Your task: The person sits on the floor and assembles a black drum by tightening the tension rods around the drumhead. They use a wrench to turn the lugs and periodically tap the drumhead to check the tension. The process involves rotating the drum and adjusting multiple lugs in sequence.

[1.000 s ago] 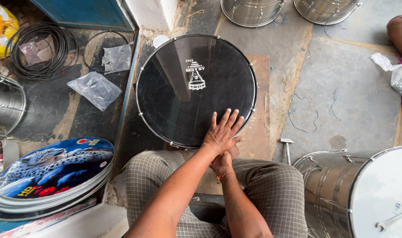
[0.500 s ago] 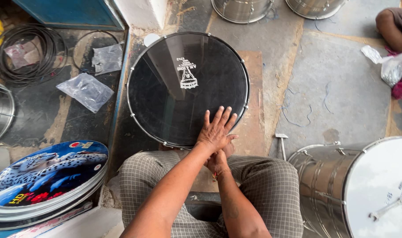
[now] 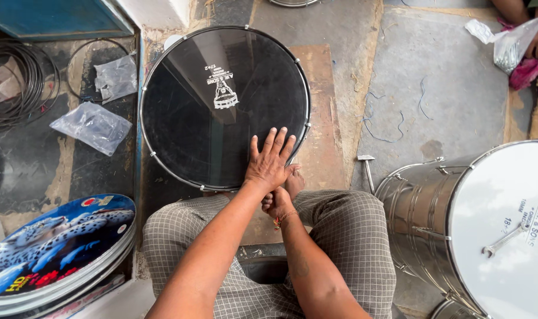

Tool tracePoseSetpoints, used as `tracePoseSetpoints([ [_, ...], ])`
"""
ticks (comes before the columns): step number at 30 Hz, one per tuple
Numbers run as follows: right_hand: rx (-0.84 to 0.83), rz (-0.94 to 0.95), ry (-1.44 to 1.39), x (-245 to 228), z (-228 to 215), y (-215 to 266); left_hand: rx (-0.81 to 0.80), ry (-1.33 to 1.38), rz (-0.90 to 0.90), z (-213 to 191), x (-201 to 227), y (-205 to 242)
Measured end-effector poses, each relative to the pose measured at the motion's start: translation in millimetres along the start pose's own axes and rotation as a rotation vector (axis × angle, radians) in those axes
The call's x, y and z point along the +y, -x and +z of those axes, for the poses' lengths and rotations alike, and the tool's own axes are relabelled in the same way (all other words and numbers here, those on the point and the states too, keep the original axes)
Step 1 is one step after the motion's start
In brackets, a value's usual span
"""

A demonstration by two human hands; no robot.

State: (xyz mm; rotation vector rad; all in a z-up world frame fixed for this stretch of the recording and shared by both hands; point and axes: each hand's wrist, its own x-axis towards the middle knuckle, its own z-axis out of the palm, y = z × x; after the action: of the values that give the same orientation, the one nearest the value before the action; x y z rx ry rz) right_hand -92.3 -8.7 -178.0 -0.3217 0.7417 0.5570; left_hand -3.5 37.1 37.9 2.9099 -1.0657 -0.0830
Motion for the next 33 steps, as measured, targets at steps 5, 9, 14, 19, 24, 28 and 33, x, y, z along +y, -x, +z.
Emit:
tracePoseSetpoints([
  [5,-0.004,-0.147,0.048,-19,-11,2,0.006,-0.010,0.012,5,-1,-2],
  [9,-0.136,0.100,-0.095,-1,0,0,-0.015,-0.024,0.009,6,-2,-2],
  [14,0.102,-0.059,-0.112,0,17,12,0.010,-0.045,0.011,10,-1,-1],
  [19,0.148,-0.041,-0.119,-1,36,32,0.007,-0.038,0.015,10,0,-1],
  [24,0.122,-0.032,-0.034,-7,48,43,0.004,-0.038,0.011,8,-1,0],
  [28,0.147,-0.048,-0.176,0,32,31,-0.007,-0.020,0.009,5,0,-2],
  [33,-0.034,-0.043,-0.110,2,17,14,-0.005,-0.046,0.007,5,0,1],
])
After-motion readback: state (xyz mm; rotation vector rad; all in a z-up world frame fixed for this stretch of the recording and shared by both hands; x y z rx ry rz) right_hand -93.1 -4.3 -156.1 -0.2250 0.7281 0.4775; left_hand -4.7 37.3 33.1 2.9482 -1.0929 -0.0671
